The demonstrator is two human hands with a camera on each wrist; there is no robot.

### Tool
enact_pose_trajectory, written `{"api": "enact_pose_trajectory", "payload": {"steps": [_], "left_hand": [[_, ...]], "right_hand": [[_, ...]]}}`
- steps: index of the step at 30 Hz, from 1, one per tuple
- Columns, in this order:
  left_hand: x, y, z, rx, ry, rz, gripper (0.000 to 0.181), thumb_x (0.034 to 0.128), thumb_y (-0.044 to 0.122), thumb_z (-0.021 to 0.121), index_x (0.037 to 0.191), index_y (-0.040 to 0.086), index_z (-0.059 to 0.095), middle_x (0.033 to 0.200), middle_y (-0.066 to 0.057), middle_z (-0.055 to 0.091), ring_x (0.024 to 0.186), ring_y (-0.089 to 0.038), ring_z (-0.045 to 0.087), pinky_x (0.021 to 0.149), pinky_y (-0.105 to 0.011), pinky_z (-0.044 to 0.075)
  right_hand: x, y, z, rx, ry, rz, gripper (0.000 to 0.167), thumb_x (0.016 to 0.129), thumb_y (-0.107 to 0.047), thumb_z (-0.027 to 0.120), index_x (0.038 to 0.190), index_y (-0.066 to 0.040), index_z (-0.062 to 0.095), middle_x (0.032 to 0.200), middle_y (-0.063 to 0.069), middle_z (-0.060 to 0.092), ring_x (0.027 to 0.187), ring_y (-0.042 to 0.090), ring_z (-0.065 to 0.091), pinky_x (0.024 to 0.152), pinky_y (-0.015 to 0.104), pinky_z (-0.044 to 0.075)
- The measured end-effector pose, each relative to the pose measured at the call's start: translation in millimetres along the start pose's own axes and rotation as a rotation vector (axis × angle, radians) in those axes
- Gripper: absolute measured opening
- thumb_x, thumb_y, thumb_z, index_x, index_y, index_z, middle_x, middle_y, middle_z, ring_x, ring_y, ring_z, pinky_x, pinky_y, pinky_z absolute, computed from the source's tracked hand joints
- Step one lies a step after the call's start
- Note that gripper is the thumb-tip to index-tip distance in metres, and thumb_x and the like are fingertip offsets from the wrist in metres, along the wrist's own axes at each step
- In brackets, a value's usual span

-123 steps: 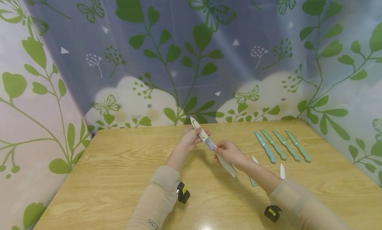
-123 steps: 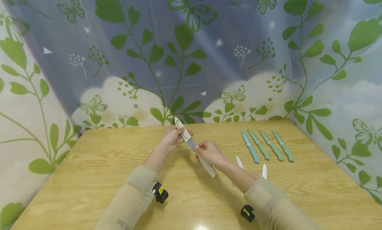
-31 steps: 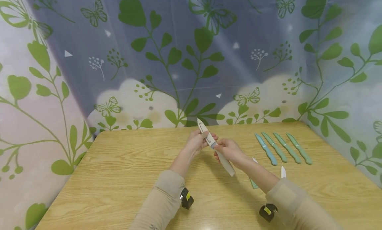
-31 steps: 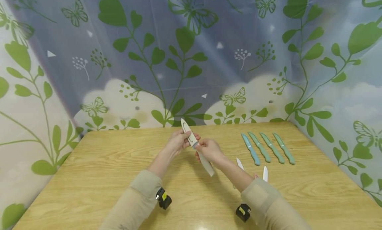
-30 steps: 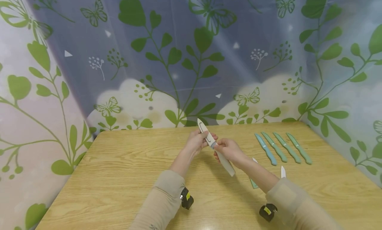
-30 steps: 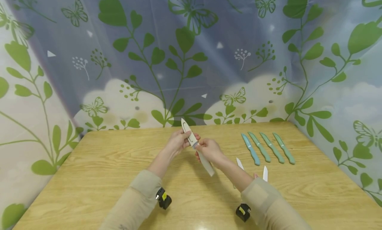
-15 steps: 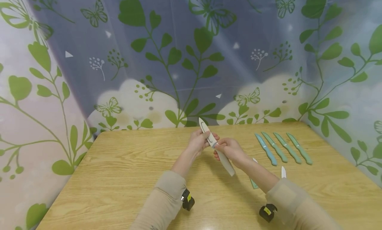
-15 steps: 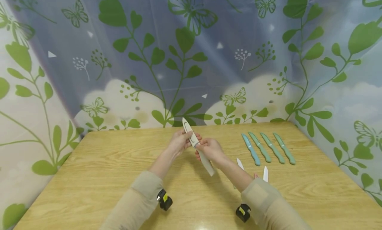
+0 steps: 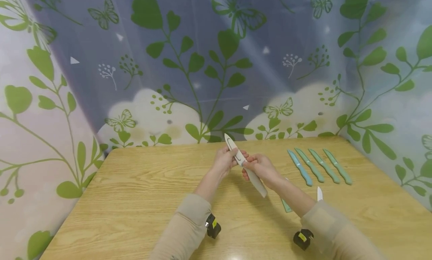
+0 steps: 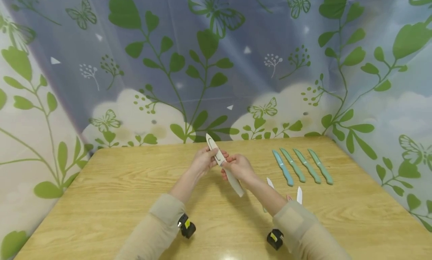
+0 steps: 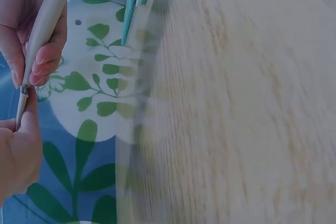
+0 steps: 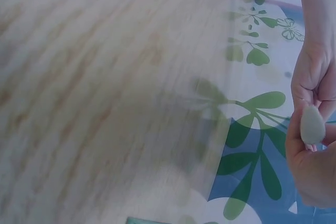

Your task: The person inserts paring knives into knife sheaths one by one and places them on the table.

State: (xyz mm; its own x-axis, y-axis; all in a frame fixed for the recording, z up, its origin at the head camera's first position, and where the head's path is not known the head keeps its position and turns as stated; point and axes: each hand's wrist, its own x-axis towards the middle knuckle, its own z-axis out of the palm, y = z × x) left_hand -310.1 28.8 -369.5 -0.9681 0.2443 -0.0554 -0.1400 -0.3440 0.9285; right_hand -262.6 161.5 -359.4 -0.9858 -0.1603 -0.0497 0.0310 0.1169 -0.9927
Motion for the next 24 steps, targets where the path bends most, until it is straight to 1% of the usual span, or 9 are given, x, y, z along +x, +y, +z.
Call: {"api": "enact_pose_trajectory", "payload": {"steps": [3, 6, 8, 13, 17, 21, 23, 24], "left_hand": [[-0.2, 1.9, 1.9, 0.007, 0.004, 0.002, 0.029, 0.0980, 0.003, 0.040, 0.122, -0.013, 0.043, 0.104, -0.026, 0.060, 0.099, -0.031, 0.062, 0.085, -0.031, 0.053], [-1.3, 1.4, 4.0, 0.013, 0.004, -0.001, 0.033, 0.0979, 0.002, 0.040, 0.126, -0.015, 0.040, 0.107, -0.029, 0.058, 0.101, -0.033, 0.061, 0.086, -0.032, 0.052], [-2.4, -0.5, 5.0, 0.023, 0.004, 0.000, 0.034, 0.0981, 0.002, 0.039, 0.128, -0.015, 0.038, 0.108, -0.031, 0.057, 0.102, -0.035, 0.060, 0.087, -0.033, 0.052], [-3.7, -5.8, 7.8, 0.034, 0.016, 0.003, 0.035, 0.0989, 0.003, 0.038, 0.129, -0.015, 0.037, 0.107, -0.030, 0.058, 0.102, -0.034, 0.060, 0.087, -0.035, 0.052], [-3.4, -7.7, 11.6, 0.034, 0.005, 0.016, 0.033, 0.0979, 0.003, 0.041, 0.125, -0.015, 0.041, 0.109, -0.033, 0.056, 0.102, -0.035, 0.060, 0.087, -0.035, 0.052], [-3.4, -7.8, 15.1, 0.051, 0.005, 0.013, 0.028, 0.0956, 0.003, 0.047, 0.117, -0.014, 0.049, 0.110, -0.033, 0.057, 0.100, -0.036, 0.061, 0.083, -0.034, 0.054], [-3.7, -7.3, 16.8, 0.057, 0.010, 0.007, 0.025, 0.0946, 0.003, 0.050, 0.114, -0.013, 0.051, 0.107, -0.032, 0.058, 0.097, -0.034, 0.062, 0.081, -0.032, 0.055], [-3.7, -7.1, 17.8, 0.058, 0.010, 0.003, 0.025, 0.0943, 0.003, 0.051, 0.113, -0.013, 0.052, 0.107, -0.032, 0.059, 0.097, -0.034, 0.063, 0.081, -0.033, 0.055]], "right_hand": [[1.1, -1, -3, -0.019, -0.011, -0.002, 0.019, 0.093, 0.002, 0.047, 0.105, 0.014, 0.038, 0.080, 0.019, 0.057, 0.063, 0.019, 0.060, 0.061, 0.031, 0.056], [1.0, 0, -8, -0.107, -0.031, -0.009, 0.020, 0.091, 0.001, 0.051, 0.103, 0.014, 0.042, 0.079, 0.019, 0.059, 0.063, 0.020, 0.060, 0.062, 0.032, 0.056], [-0.2, 3, -11, -0.200, -0.047, -0.016, 0.021, 0.088, 0.001, 0.056, 0.101, 0.014, 0.046, 0.078, 0.017, 0.060, 0.065, 0.021, 0.061, 0.063, 0.032, 0.055], [-6.3, 6, -22, -0.516, -0.101, -0.056, 0.026, 0.081, -0.009, 0.067, 0.098, 0.008, 0.055, 0.081, 0.011, 0.062, 0.071, 0.020, 0.060, 0.061, 0.030, 0.053], [-13.0, 4, -35, -0.745, -0.109, -0.103, 0.027, 0.081, -0.017, 0.069, 0.098, 0.002, 0.059, 0.080, 0.006, 0.062, 0.070, 0.017, 0.058, 0.057, 0.030, 0.051], [-17.9, 3, -48, -0.892, -0.072, -0.147, 0.023, 0.082, -0.016, 0.067, 0.097, 0.000, 0.060, 0.074, 0.003, 0.060, 0.062, 0.015, 0.056, 0.052, 0.028, 0.048], [-18.0, 4, -55, -0.924, -0.058, -0.171, 0.021, 0.083, -0.015, 0.067, 0.096, 0.000, 0.060, 0.074, 0.003, 0.061, 0.060, 0.014, 0.056, 0.051, 0.028, 0.047], [-17.3, 4, -59, -0.924, -0.053, -0.177, 0.019, 0.083, -0.015, 0.066, 0.094, 0.000, 0.061, 0.074, 0.003, 0.061, 0.060, 0.014, 0.055, 0.051, 0.028, 0.047]]}}
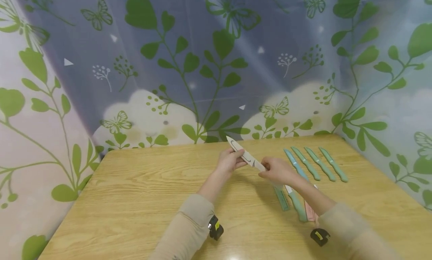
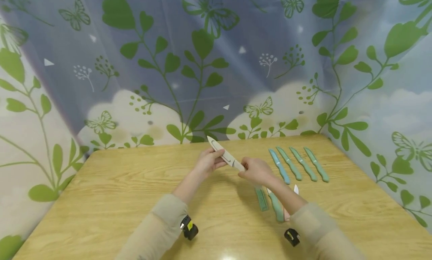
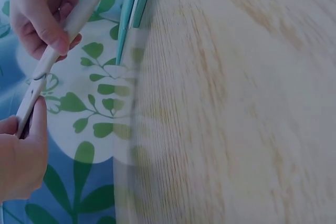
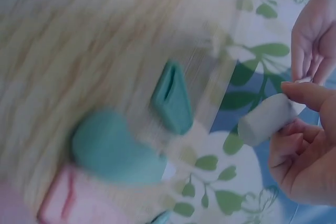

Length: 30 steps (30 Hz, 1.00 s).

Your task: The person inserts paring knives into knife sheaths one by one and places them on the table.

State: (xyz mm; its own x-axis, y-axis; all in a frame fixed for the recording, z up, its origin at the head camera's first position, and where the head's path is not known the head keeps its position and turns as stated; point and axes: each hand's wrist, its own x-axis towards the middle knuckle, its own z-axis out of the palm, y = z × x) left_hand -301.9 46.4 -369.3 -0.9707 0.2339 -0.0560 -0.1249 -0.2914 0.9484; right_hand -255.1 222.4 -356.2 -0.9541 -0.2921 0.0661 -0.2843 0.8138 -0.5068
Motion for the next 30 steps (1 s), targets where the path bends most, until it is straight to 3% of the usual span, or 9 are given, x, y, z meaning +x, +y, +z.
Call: {"api": "enact_pose_trajectory", "payload": {"steps": [8, 12, 16, 22, 27, 30], "left_hand": [[1.4, -2.2, 7.2, -0.004, -0.042, -0.023, 0.020, 0.0922, -0.004, 0.050, 0.108, -0.015, 0.051, 0.092, -0.024, 0.062, 0.078, -0.022, 0.066, 0.082, -0.034, 0.054], [-1.5, -6.0, 14.8, 0.139, -0.091, -0.033, 0.020, 0.0911, -0.004, 0.052, 0.107, -0.015, 0.053, 0.095, -0.025, 0.062, 0.083, -0.026, 0.065, 0.080, -0.035, 0.055], [-5.9, -13.3, 26.0, 0.407, -0.153, -0.008, 0.016, 0.0885, -0.001, 0.057, 0.102, -0.010, 0.059, 0.093, -0.020, 0.065, 0.082, -0.025, 0.065, 0.074, -0.031, 0.057], [-14.6, -24.4, 43.3, 0.896, -0.293, 0.104, 0.011, 0.0856, 0.008, 0.065, 0.094, 0.000, 0.065, 0.082, -0.003, 0.063, 0.074, -0.015, 0.061, 0.062, -0.020, 0.052], [-23.4, -31.9, 58.5, 1.295, -0.529, 0.195, 0.020, 0.0846, 0.010, 0.066, 0.104, 0.006, 0.066, 0.098, 0.000, 0.064, 0.089, -0.011, 0.058, 0.073, -0.016, 0.049], [-30.8, -35.1, 66.8, 1.474, -0.669, 0.257, 0.030, 0.0838, 0.008, 0.065, 0.114, 0.008, 0.064, 0.111, 0.002, 0.063, 0.104, -0.010, 0.057, 0.085, -0.017, 0.047]], "right_hand": [[4.1, 27, -16, 0.049, 0.050, -0.002, 0.018, 0.085, -0.016, 0.065, 0.091, 0.001, 0.062, 0.076, 0.005, 0.063, 0.062, 0.015, 0.057, 0.052, 0.028, 0.050], [6.6, 44, -23, 0.075, 0.066, 0.042, 0.022, 0.087, -0.016, 0.063, 0.090, 0.005, 0.059, 0.076, 0.009, 0.061, 0.063, 0.016, 0.057, 0.052, 0.027, 0.050], [7.9, 59, -28, 0.056, 0.088, 0.080, 0.021, 0.087, -0.016, 0.063, 0.084, 0.004, 0.057, 0.072, 0.008, 0.058, 0.060, 0.015, 0.053, 0.050, 0.026, 0.047], [12.6, 70, -32, 0.020, 0.077, 0.140, 0.024, 0.087, -0.018, 0.062, 0.071, -0.004, 0.049, 0.062, 0.002, 0.047, 0.055, 0.014, 0.043, 0.047, 0.023, 0.038], [17.9, 80, -32, 0.011, 0.049, 0.164, 0.037, 0.086, -0.017, 0.062, 0.059, -0.012, 0.036, 0.054, -0.003, 0.034, 0.049, 0.010, 0.033, 0.045, 0.019, 0.030], [19.9, 85, -31, 0.005, 0.035, 0.169, 0.044, 0.085, -0.016, 0.062, 0.054, -0.016, 0.032, 0.049, -0.006, 0.028, 0.045, 0.007, 0.028, 0.043, 0.016, 0.026]]}}
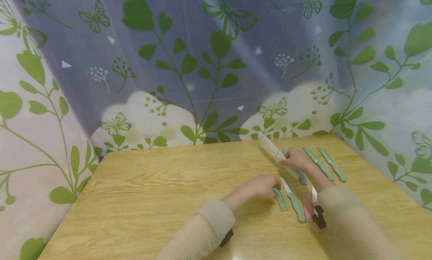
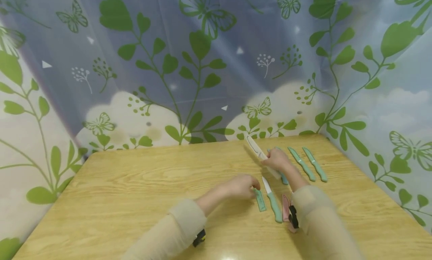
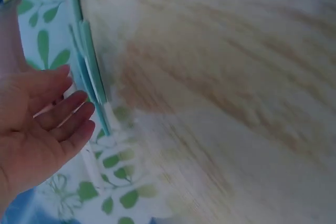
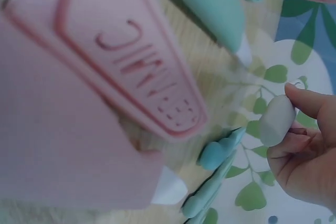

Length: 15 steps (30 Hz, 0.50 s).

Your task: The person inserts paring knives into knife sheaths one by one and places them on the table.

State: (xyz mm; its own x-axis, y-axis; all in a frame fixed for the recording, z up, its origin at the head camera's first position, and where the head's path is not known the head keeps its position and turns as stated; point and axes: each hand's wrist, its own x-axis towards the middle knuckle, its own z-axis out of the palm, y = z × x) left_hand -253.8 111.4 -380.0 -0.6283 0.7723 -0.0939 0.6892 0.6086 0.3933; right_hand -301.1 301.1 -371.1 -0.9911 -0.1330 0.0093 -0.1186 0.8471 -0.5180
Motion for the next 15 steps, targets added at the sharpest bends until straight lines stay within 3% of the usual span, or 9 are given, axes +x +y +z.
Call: {"api": "enact_pose_trajectory", "payload": {"steps": [3, 7, 15], "left_hand": [[-1.8, 7.1, 4.3, 0.166, -0.051, 0.052, 0.037, 0.0844, 0.005, 0.064, 0.121, 0.013, 0.062, 0.121, 0.005, 0.060, 0.114, -0.009, 0.052, 0.095, -0.019, 0.043], [-3.1, 11.3, 8.5, 0.352, -0.074, 0.075, 0.040, 0.0865, 0.008, 0.063, 0.124, 0.021, 0.060, 0.124, 0.010, 0.057, 0.116, -0.007, 0.050, 0.100, -0.020, 0.038], [-2.2, 12.6, 11.3, 0.496, -0.091, 0.115, 0.035, 0.0868, 0.016, 0.065, 0.119, 0.028, 0.062, 0.117, 0.010, 0.057, 0.111, -0.006, 0.050, 0.099, -0.019, 0.039]], "right_hand": [[3.1, 4, 3, 0.009, -0.023, 0.005, 0.045, 0.084, -0.013, 0.061, 0.051, -0.017, 0.031, 0.047, -0.007, 0.027, 0.042, 0.005, 0.026, 0.041, 0.015, 0.025], [6.6, 6, 7, 0.005, -0.046, 0.010, 0.042, 0.082, -0.009, 0.058, 0.050, -0.017, 0.033, 0.046, -0.008, 0.028, 0.040, 0.005, 0.026, 0.039, 0.014, 0.027], [6.5, 0, 12, 0.008, -0.098, 0.073, 0.030, 0.087, -0.014, 0.060, 0.060, -0.005, 0.049, 0.053, -0.001, 0.041, 0.046, 0.009, 0.039, 0.042, 0.015, 0.036]]}}
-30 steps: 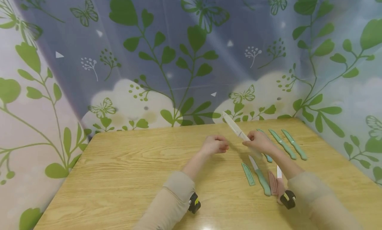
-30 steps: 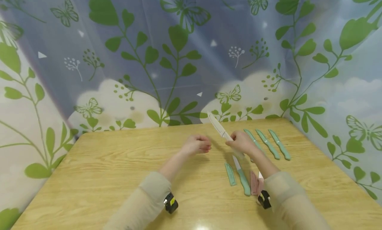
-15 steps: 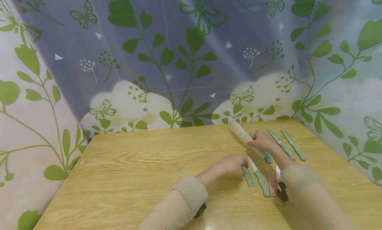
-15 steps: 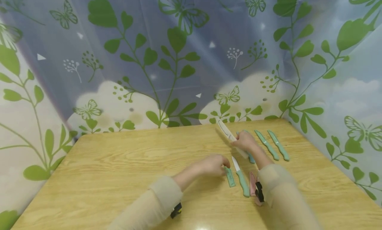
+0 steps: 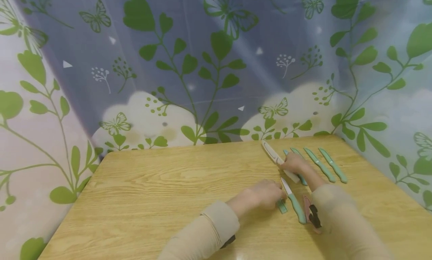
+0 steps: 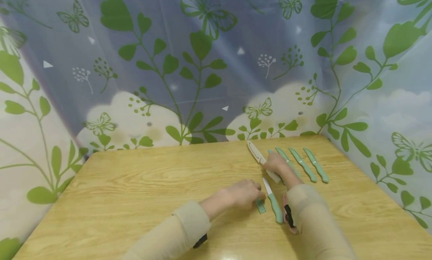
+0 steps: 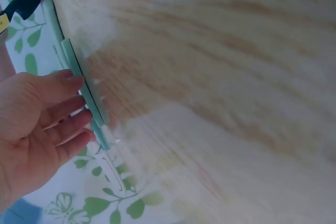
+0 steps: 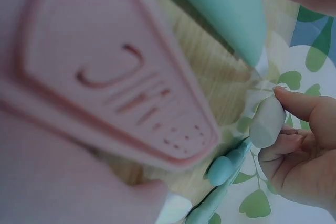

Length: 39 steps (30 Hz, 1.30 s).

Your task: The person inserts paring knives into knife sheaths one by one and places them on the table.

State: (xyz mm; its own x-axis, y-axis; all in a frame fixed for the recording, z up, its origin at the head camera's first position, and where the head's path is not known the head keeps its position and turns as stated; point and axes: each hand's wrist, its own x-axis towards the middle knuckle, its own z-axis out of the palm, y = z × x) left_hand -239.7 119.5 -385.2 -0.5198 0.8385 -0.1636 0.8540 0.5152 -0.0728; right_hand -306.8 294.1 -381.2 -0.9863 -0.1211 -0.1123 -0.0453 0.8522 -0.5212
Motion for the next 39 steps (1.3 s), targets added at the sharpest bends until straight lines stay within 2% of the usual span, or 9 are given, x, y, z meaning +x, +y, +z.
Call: {"api": "enact_pose_trajectory", "payload": {"steps": [3, 7, 11, 15, 22, 25, 30, 37, 39], "left_hand": [[-0.5, 0.0, 0.5, 0.019, -0.009, -0.002, 0.032, 0.0859, 0.019, 0.067, 0.116, 0.028, 0.064, 0.113, 0.011, 0.056, 0.107, -0.005, 0.051, 0.096, -0.018, 0.040], [-1.7, -2.0, 1.7, 0.074, -0.003, 0.005, 0.032, 0.0842, 0.020, 0.069, 0.115, 0.025, 0.064, 0.107, 0.010, 0.057, 0.097, -0.004, 0.051, 0.088, -0.015, 0.042], [-3.9, -4.9, 1.5, 0.101, 0.010, 0.012, 0.033, 0.0837, 0.020, 0.070, 0.116, 0.023, 0.063, 0.111, 0.010, 0.058, 0.103, -0.006, 0.052, 0.092, -0.017, 0.042], [-5.8, -8.5, 0.7, 0.085, 0.015, -0.007, 0.034, 0.0846, 0.020, 0.069, 0.118, 0.022, 0.061, 0.116, 0.010, 0.058, 0.108, -0.006, 0.052, 0.096, -0.017, 0.040], [-6.6, -13.2, 0.6, 0.094, 0.017, -0.030, 0.029, 0.0843, 0.017, 0.069, 0.112, 0.021, 0.061, 0.111, 0.009, 0.061, 0.104, -0.007, 0.053, 0.093, -0.017, 0.042], [-8.6, -15.3, 0.7, 0.055, 0.021, -0.038, 0.028, 0.0844, 0.015, 0.069, 0.111, 0.019, 0.062, 0.109, 0.008, 0.062, 0.102, -0.007, 0.055, 0.091, -0.017, 0.043], [-11.3, -19.8, -0.5, -0.043, 0.011, -0.070, 0.019, 0.0836, 0.008, 0.068, 0.101, 0.016, 0.064, 0.097, 0.008, 0.062, 0.088, -0.004, 0.056, 0.078, -0.013, 0.047], [-10.6, -27.1, 3.2, -0.101, 0.005, -0.086, 0.013, 0.0824, 0.006, 0.068, 0.090, 0.014, 0.063, 0.084, 0.007, 0.060, 0.074, -0.004, 0.053, 0.065, -0.011, 0.045], [-10.8, -29.0, 5.7, -0.122, 0.001, -0.095, 0.011, 0.0835, 0.005, 0.066, 0.087, 0.015, 0.063, 0.079, 0.007, 0.058, 0.069, -0.005, 0.050, 0.060, -0.011, 0.043]], "right_hand": [[0.1, 0, 2, 0.005, -0.005, 0.028, 0.026, 0.087, -0.016, 0.061, 0.067, -0.004, 0.049, 0.057, 0.000, 0.042, 0.048, 0.009, 0.040, 0.043, 0.016, 0.036], [1.4, 1, 4, 0.012, 0.000, 0.041, 0.027, 0.086, -0.016, 0.061, 0.064, -0.005, 0.049, 0.054, -0.003, 0.038, 0.045, 0.008, 0.036, 0.041, 0.015, 0.033], [3.3, 2, 4, 0.010, 0.003, 0.042, 0.032, 0.086, -0.015, 0.061, 0.057, -0.009, 0.046, 0.049, -0.005, 0.034, 0.042, 0.006, 0.031, 0.039, 0.014, 0.029], [4.8, 3, 4, -0.013, 0.000, 0.039, 0.038, 0.085, -0.014, 0.061, 0.052, -0.013, 0.043, 0.047, -0.007, 0.032, 0.040, 0.004, 0.029, 0.038, 0.013, 0.027], [6.6, 3, 5, -0.039, 0.004, 0.043, 0.035, 0.084, -0.014, 0.061, 0.053, -0.011, 0.045, 0.048, -0.005, 0.038, 0.042, 0.006, 0.035, 0.039, 0.013, 0.031], [7.1, 3, 5, -0.056, -0.002, 0.038, 0.034, 0.083, -0.015, 0.062, 0.053, -0.010, 0.047, 0.048, -0.004, 0.039, 0.042, 0.007, 0.037, 0.039, 0.013, 0.032], [5.9, 3, 6, -0.063, 0.003, 0.034, 0.037, 0.082, -0.015, 0.062, 0.050, -0.012, 0.044, 0.045, -0.006, 0.037, 0.038, 0.004, 0.035, 0.036, 0.012, 0.031], [-0.2, 5, 4, -0.052, 0.004, 0.027, 0.037, 0.083, -0.014, 0.059, 0.049, -0.011, 0.046, 0.043, -0.007, 0.037, 0.037, 0.004, 0.037, 0.036, 0.011, 0.034], [-2.8, 7, 4, -0.038, 0.014, 0.017, 0.039, 0.085, -0.013, 0.056, 0.049, -0.012, 0.044, 0.042, -0.007, 0.036, 0.037, 0.004, 0.035, 0.035, 0.012, 0.031]]}}
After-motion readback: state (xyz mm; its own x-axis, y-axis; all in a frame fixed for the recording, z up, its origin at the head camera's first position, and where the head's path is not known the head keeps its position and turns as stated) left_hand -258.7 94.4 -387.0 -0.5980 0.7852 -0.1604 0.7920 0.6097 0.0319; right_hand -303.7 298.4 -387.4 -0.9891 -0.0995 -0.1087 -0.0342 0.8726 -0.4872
